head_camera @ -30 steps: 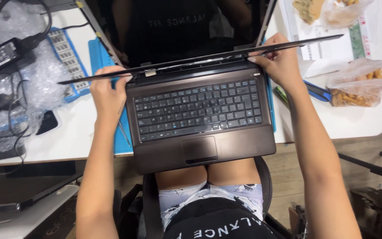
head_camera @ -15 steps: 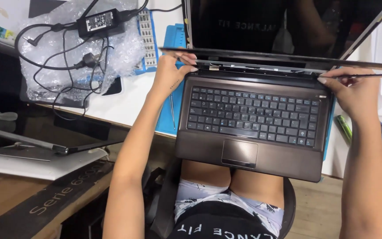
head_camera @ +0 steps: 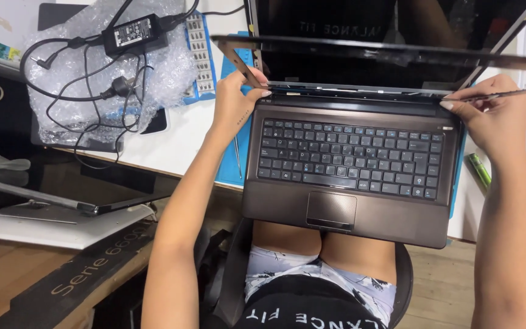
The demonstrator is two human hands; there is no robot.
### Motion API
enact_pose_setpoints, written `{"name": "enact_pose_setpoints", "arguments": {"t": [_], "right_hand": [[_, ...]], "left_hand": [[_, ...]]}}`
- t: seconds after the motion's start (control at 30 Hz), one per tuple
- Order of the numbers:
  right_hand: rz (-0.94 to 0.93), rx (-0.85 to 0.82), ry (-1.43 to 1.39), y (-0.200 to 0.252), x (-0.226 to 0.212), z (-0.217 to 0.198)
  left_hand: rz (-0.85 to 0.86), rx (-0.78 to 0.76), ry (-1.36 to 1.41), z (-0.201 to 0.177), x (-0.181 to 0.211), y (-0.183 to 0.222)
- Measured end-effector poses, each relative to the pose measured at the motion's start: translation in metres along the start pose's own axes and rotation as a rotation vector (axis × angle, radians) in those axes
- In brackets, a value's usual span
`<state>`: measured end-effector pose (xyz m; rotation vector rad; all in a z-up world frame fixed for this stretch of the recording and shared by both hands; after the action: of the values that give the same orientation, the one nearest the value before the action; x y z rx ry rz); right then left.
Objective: Aligning and snapping a plastic bezel onto a laptop screen assembly during a repair.
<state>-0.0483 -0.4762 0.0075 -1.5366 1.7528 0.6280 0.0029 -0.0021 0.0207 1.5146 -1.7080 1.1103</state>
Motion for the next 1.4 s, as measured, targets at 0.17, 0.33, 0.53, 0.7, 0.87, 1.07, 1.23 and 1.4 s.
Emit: {"name": "enact_pose_setpoints", "arguments": {"t": [0.17, 0.33, 0.53, 0.7, 0.87, 1.07, 1.23, 1.4], "right_hand": [[-0.011, -0.001, -0.052, 0.000, 0.002, 0.001], [0.059, 0.019, -0.034, 0.001, -0.005, 0.001], [-0.033, 0.030, -0.024, -0.003, 0.018, 0.004], [0.159, 0.071, -0.054, -0.005, 0.016, 0.009], [0.087, 0.151, -0.018, -0.009, 0.021, 0.012], [0.167, 0.165, 0.067, -0.011, 0.014, 0.008], [0.185, 0.195, 0.111, -0.012, 0.005, 0.010], [0.170, 0.163, 0.147, -0.013, -0.003, 0.007]], "left_hand": [[0.088, 0.033, -0.004, 0.002, -0.001, 0.005], [0.118, -0.043, -0.080, 0.001, 0.002, 0.002], [0.174, -0.016, -0.084, 0.006, -0.015, 0.005], [0.199, 0.033, -0.122, 0.001, 0.007, 0.008], [0.112, 0.129, -0.191, 0.005, 0.004, 0.009], [0.054, 0.222, -0.147, 0.003, -0.003, 0.011], [0.075, 0.276, -0.136, 0.006, -0.006, 0.021], [0.027, 0.295, -0.261, 0.007, -0.005, 0.020]]}}
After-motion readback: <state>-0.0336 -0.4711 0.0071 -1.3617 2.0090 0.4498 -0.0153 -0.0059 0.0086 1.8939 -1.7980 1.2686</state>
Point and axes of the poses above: each hand's wrist, its own y-axis away from the middle knuckle, its own z-axis out of the palm, x = y × z, the point moved 1 cm from there along -y, towards the middle knuckle, and after that the axes turned 7 degrees about x, right-handed, at the moved point
